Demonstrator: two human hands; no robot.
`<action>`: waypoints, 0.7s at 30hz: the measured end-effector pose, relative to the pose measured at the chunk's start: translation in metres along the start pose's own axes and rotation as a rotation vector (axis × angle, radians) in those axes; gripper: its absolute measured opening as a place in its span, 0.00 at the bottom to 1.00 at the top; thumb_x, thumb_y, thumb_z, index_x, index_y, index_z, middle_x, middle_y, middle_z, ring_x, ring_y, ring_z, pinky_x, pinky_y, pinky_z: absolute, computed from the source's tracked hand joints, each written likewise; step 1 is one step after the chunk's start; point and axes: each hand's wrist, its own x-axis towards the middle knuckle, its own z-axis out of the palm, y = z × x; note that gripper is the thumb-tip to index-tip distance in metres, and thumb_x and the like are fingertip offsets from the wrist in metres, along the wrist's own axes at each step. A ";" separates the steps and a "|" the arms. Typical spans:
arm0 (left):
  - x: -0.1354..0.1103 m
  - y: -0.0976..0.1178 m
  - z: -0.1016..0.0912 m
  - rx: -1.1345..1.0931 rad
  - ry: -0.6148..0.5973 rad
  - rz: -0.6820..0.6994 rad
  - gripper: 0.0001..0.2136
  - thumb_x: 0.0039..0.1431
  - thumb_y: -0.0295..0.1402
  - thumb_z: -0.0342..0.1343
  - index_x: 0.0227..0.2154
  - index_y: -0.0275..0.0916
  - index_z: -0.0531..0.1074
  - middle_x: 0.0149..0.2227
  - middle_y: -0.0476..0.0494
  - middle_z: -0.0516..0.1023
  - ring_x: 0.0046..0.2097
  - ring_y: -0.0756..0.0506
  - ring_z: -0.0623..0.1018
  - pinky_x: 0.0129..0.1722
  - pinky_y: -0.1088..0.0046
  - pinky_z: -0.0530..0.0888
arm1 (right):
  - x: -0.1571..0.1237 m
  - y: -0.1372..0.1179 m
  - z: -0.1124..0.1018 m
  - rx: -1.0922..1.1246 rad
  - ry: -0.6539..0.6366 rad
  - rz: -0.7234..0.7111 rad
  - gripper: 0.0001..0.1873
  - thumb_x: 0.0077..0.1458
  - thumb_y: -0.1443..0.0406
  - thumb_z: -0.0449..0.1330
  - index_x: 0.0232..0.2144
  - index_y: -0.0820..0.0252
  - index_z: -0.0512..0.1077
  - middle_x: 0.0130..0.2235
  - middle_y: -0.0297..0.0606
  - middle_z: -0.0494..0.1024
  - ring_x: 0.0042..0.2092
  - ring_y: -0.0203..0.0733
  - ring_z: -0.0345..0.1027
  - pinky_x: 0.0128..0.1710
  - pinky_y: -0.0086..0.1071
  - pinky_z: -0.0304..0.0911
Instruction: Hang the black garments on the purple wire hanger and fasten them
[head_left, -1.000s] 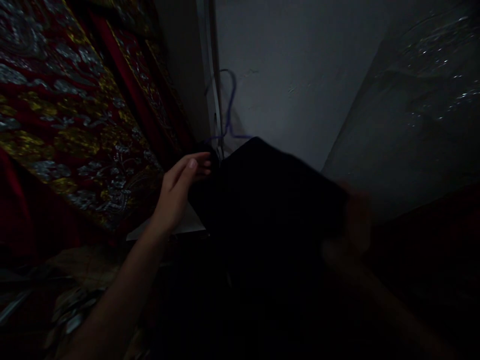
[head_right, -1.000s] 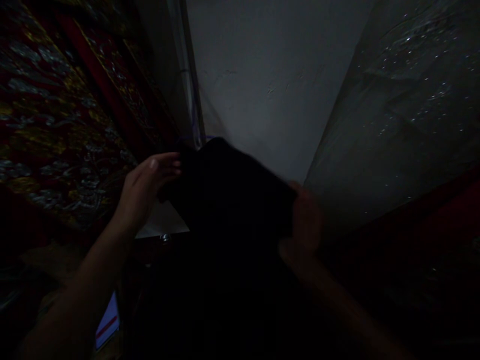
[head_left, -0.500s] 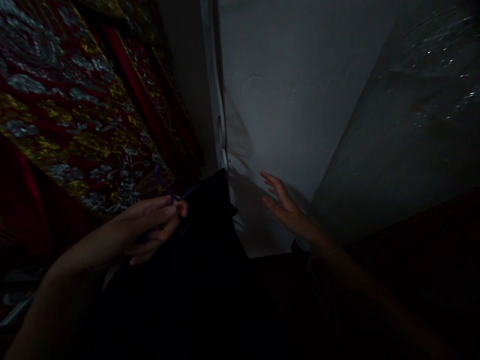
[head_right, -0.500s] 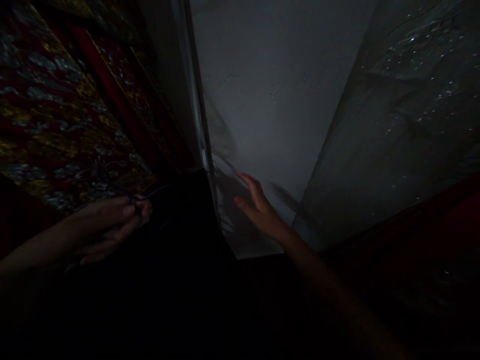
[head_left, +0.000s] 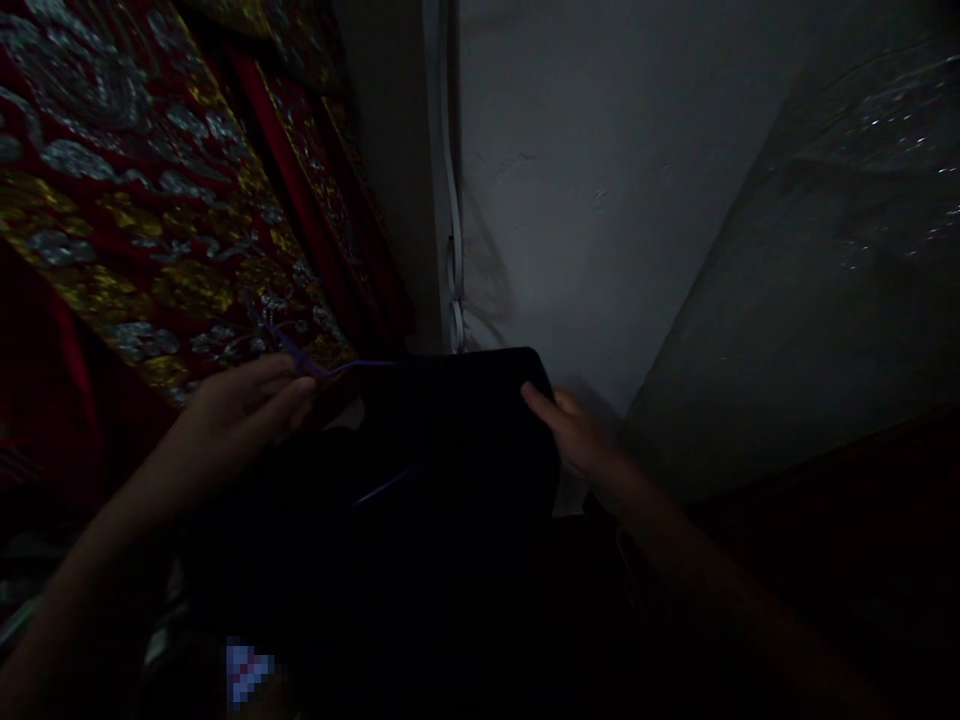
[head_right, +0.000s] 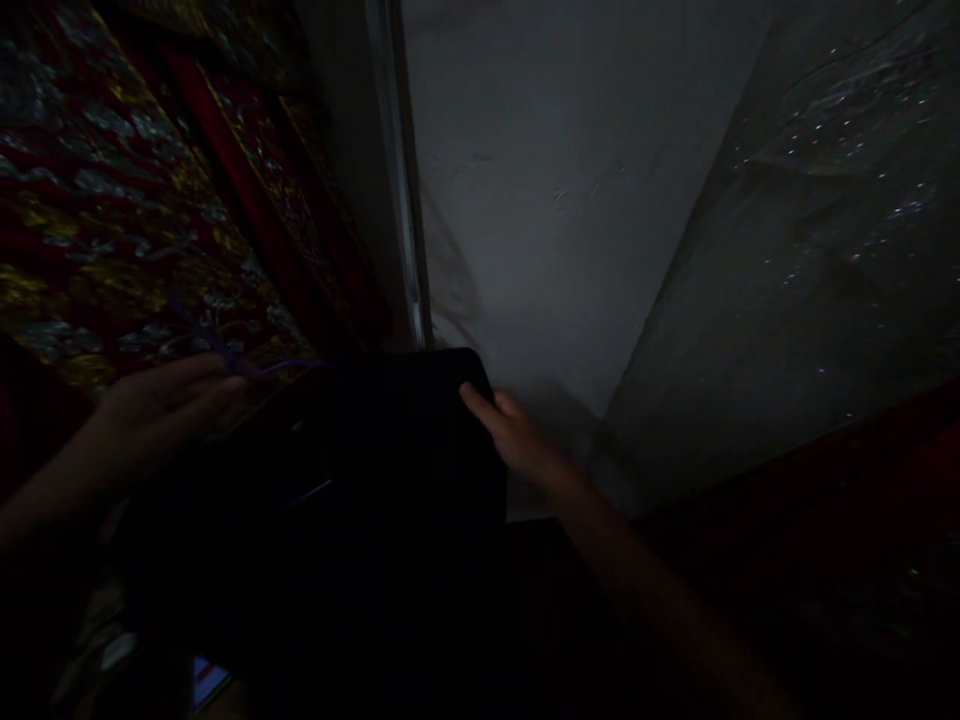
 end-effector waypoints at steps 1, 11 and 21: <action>0.005 0.001 0.008 0.003 0.051 0.049 0.08 0.59 0.41 0.61 0.31 0.43 0.75 0.24 0.52 0.73 0.26 0.51 0.70 0.25 0.77 0.66 | 0.002 -0.006 -0.001 0.081 0.109 -0.024 0.26 0.50 0.41 0.64 0.32 0.57 0.77 0.30 0.40 0.80 0.33 0.49 0.77 0.34 0.42 0.74; 0.122 0.032 0.061 0.331 0.156 0.338 0.12 0.62 0.38 0.55 0.31 0.37 0.80 0.29 0.44 0.80 0.33 0.42 0.76 0.38 0.66 0.71 | 0.061 -0.063 -0.027 0.162 0.356 -0.288 0.27 0.50 0.43 0.62 0.41 0.57 0.77 0.39 0.42 0.82 0.53 0.56 0.75 0.48 0.45 0.75; 0.125 0.054 0.112 0.404 0.086 0.578 0.12 0.64 0.34 0.54 0.41 0.36 0.80 0.41 0.38 0.78 0.45 0.38 0.77 0.50 0.58 0.71 | 0.028 -0.024 -0.065 0.309 0.522 -0.157 0.27 0.53 0.45 0.62 0.47 0.56 0.74 0.49 0.44 0.82 0.50 0.54 0.78 0.47 0.45 0.76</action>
